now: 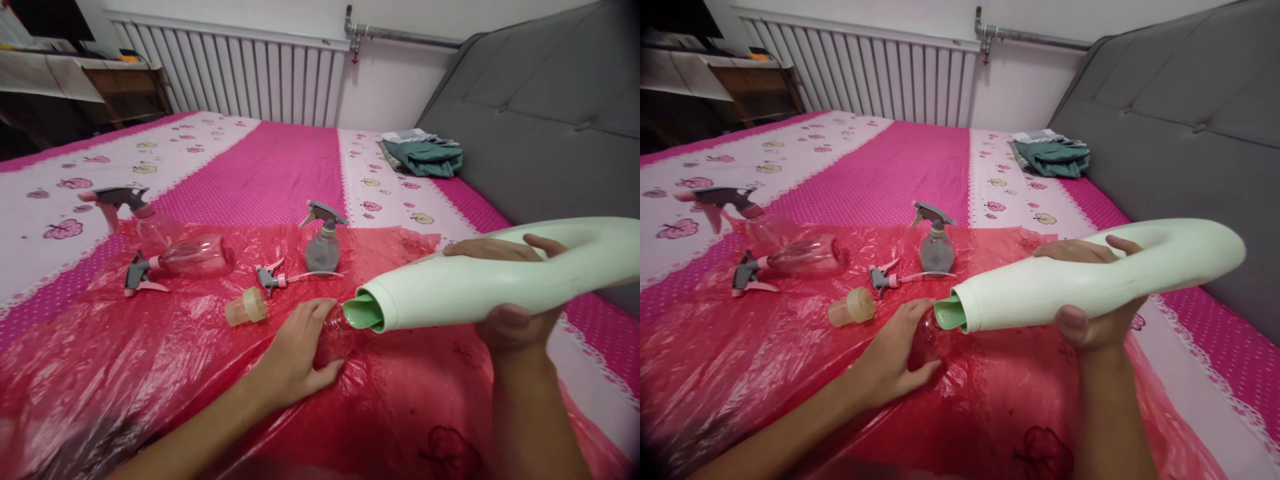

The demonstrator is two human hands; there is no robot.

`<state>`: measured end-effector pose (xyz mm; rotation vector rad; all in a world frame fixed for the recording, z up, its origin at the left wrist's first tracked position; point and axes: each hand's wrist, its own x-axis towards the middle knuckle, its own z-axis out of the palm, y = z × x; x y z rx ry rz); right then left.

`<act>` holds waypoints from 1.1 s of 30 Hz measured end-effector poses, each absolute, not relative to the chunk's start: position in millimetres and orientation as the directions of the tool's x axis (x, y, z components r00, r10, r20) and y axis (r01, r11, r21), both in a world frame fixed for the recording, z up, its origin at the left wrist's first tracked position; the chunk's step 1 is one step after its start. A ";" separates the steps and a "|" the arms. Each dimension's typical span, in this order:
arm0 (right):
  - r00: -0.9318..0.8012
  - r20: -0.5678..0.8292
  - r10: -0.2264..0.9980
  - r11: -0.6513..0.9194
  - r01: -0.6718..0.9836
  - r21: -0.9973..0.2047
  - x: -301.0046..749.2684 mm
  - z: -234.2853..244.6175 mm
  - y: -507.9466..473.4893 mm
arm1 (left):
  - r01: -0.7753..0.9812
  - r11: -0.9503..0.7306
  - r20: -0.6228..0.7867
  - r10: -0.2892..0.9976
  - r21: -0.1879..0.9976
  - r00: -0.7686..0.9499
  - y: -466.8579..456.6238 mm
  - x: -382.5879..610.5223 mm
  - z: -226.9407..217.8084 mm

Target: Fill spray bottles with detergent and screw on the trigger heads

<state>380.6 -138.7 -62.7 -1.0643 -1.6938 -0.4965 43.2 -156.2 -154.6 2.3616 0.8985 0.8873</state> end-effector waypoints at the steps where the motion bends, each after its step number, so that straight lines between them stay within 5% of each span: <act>1: -0.084 0.909 0.409 0.517 0.842 -0.155 380.7 -62.4 -138.8 | 0.414 -0.682 0.403 0.708 0.603 0.580 -156.2 43.3 -154.4; 33: -0.096 0.903 0.419 0.505 0.851 -0.143 381.8 -62.8 -141.2 | 0.413 -0.691 0.418 0.703 0.593 0.576 -155.4 43.0 -158.5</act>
